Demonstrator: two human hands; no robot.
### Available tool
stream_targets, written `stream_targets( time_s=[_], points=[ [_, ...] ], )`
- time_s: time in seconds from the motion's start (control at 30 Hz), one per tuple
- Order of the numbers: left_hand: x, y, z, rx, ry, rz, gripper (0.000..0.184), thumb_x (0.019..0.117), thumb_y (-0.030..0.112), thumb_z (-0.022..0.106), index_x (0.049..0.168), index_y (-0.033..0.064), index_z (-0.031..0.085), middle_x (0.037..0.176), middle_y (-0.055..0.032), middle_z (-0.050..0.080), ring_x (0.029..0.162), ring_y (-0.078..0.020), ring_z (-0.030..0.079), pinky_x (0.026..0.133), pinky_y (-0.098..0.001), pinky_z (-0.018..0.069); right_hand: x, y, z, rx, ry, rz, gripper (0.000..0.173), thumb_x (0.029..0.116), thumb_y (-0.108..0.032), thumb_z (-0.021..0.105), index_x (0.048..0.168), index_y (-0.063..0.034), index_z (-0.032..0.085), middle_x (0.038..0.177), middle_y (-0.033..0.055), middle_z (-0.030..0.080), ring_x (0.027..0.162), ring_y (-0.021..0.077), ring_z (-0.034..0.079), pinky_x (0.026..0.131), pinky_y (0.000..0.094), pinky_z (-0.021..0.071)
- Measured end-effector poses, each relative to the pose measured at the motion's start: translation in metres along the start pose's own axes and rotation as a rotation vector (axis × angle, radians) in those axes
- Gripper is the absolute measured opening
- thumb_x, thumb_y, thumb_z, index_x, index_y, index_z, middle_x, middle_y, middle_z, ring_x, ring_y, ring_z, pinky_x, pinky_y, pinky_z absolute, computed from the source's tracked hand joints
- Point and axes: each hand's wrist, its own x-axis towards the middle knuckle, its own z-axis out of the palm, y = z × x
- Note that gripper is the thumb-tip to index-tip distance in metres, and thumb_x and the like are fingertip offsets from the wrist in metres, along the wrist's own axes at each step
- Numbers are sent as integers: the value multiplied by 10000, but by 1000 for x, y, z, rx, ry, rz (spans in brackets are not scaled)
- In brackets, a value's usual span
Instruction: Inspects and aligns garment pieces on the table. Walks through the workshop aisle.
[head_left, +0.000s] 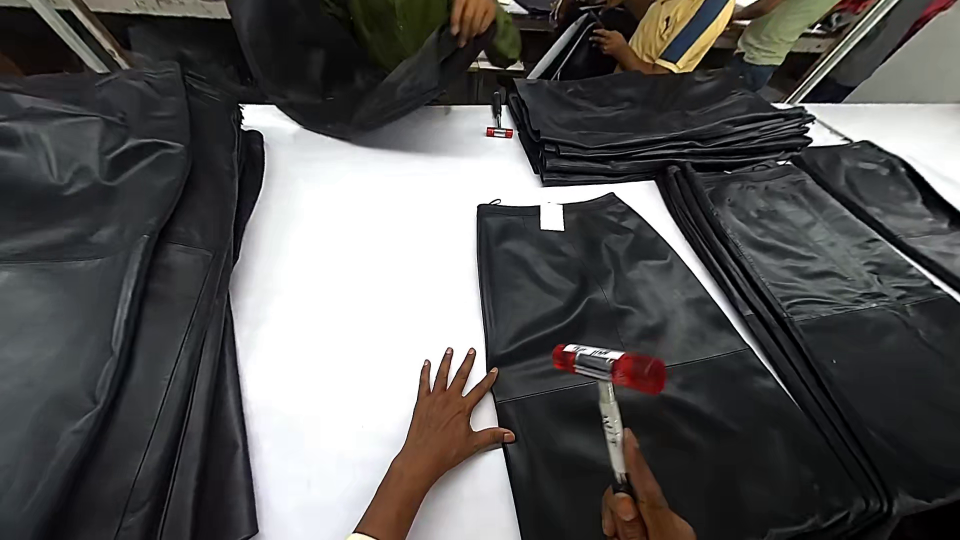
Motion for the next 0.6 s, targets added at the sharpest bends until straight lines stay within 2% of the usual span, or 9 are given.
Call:
stream_targets(
  time_s=[0.1,0.13,0.17,0.27,0.3,0.37,0.43,0.47,0.6],
  points=[
    [2,0,-5,-8,-59,-19,1007,737,996,318,1564,428,402,1726,-13,161,1589,-372,59,1213,-707,43,-8,27,24,-238,-170,54,481,1105,-260,412,1526,-35,474,891,164,716,653,231,665,621,412,580],
    [2,1,-6,-13,-74,-22,1008,735,995,327,1566,428,396,1726,-15,159,1589,-370,55,1214,-702,35,-7,33,27,-296,-256,119,481,1099,-249,415,1550,-86,456,892,156,723,664,275,682,628,466,580],
    [2,1,-7,-18,-92,-22,1013,736,994,330,1572,424,387,1727,-17,152,1590,-371,47,1215,-701,22,-5,34,28,-299,-265,147,480,1095,-228,420,1549,-77,452,896,158,731,658,283,687,631,476,582],
    [4,1,-9,-25,-121,-36,1026,736,997,313,1586,423,355,1730,-21,134,1589,-377,44,1211,-704,15,2,15,19,-169,-94,54,496,1109,-214,372,1500,83,439,844,169,697,590,168,609,593,335,559],
    [2,1,-8,-29,-117,-38,1026,737,996,315,1587,422,353,1730,-20,136,1589,-373,46,1211,-704,19,1,11,19,-142,-53,18,528,1119,-262,346,1503,92,422,843,166,673,602,134,586,602,288,546],
    [1,1,-6,-29,-110,-36,1025,738,993,321,1589,423,347,1731,-14,133,1592,-364,33,1214,-699,19,-4,15,25,-213,-67,-2,521,1116,-296,363,1498,44,462,843,159,667,622,163,610,598,310,549],
    [2,0,-5,-27,-87,-25,1017,737,990,340,1582,424,364,1727,-9,154,1591,-364,47,1218,-695,34,-4,27,32,-315,-247,84,479,1100,-252,405,1540,-72,468,856,156,710,629,266,666,582,446,570],
    [2,0,-5,-28,-94,-24,1023,733,991,344,1583,422,363,1729,-5,148,1592,-359,42,1218,-691,29,-2,29,32,-301,-286,113,480,1099,-237,411,1551,-83,452,862,150,721,632,275,669,599,459,573],
    [3,1,-8,-14,-121,-42,1044,729,998,323,1598,419,327,1734,9,117,1595,-337,34,1224,-676,20,4,10,25,-155,-66,18,510,1115,-253,371,1497,77,447,835,159,677,592,142,589,586,295,544]
  ],
)
